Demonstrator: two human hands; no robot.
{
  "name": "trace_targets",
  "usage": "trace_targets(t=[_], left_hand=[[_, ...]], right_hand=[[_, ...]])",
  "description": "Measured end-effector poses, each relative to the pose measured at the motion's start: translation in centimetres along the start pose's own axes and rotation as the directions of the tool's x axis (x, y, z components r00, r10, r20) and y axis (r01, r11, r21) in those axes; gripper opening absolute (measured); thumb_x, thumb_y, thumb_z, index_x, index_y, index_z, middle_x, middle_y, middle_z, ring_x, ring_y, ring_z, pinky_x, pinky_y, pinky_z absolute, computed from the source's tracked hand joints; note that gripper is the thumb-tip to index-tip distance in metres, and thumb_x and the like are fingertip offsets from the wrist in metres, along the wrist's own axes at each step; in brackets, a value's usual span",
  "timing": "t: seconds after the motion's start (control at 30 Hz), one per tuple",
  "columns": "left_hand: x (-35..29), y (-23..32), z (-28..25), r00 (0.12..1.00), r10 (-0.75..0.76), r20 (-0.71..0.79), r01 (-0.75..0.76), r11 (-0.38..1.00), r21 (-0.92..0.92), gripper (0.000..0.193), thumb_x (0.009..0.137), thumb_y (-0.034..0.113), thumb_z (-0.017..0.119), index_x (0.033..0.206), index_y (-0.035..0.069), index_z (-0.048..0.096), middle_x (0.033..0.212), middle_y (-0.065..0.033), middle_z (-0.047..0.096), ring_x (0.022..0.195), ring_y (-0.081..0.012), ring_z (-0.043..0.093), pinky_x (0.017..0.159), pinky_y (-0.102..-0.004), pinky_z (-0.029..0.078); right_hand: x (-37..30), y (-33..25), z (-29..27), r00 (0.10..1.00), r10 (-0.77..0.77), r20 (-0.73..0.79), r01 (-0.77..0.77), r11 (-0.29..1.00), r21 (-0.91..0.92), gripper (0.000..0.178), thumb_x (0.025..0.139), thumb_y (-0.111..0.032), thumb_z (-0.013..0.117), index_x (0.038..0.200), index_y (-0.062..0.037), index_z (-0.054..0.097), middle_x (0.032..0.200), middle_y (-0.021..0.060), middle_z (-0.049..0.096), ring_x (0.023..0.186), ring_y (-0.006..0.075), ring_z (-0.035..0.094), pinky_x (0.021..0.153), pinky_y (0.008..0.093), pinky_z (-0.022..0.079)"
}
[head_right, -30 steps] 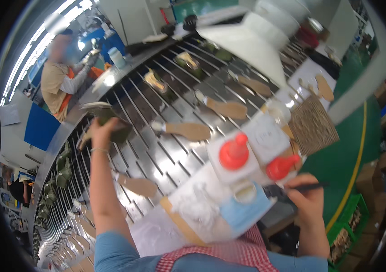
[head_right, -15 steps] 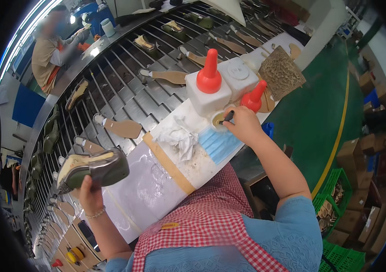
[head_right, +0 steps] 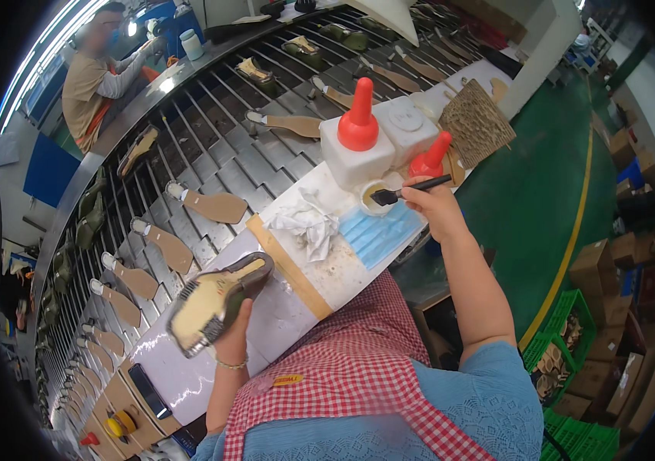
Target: Applying adhesive or finish to the heels and soles of shoes using a brush on a factory assembly line.
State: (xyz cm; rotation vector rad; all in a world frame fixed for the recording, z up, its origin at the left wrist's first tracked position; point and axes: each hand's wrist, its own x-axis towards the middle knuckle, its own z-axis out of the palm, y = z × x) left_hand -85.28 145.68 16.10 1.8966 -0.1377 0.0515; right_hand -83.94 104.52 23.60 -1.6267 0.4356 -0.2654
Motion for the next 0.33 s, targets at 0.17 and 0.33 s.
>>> trace_targets(t=[0.17,0.33], left_hand=[[-0.4,0.7,0.9,0.991,0.133,0.003,-0.133,0.991,0.019,0.088,0.072,0.016,0.078,0.141,0.004,0.024,0.138,-0.012,0.038,0.129,-0.0248,0.036,0.109,-0.036,0.027],[-1.2,5.2,-0.4,0.975,0.199,0.095,-0.209,0.972,0.109,0.087,0.075,0.022,0.076,0.142,0.006,0.023,0.141,-0.0114,0.036,0.129,-0.0236,0.037,0.11,-0.0362,0.026]], right_hand=[[0.0,2.9,-0.6,0.926,0.375,0.04,-0.329,0.753,0.57,0.025,0.081,-0.024,0.073,0.096,-0.0084,0.061,0.085,0.004,0.063,0.083,0.0171,0.061,0.075,0.0299,0.049],[1.5,5.3,-0.8,0.817,0.576,0.031,-0.422,0.559,0.714,0.032,0.08,-0.036,0.074,0.092,-0.0092,0.061,0.082,0.0024,0.063,0.084,0.0182,0.062,0.071,0.0291,0.049]])
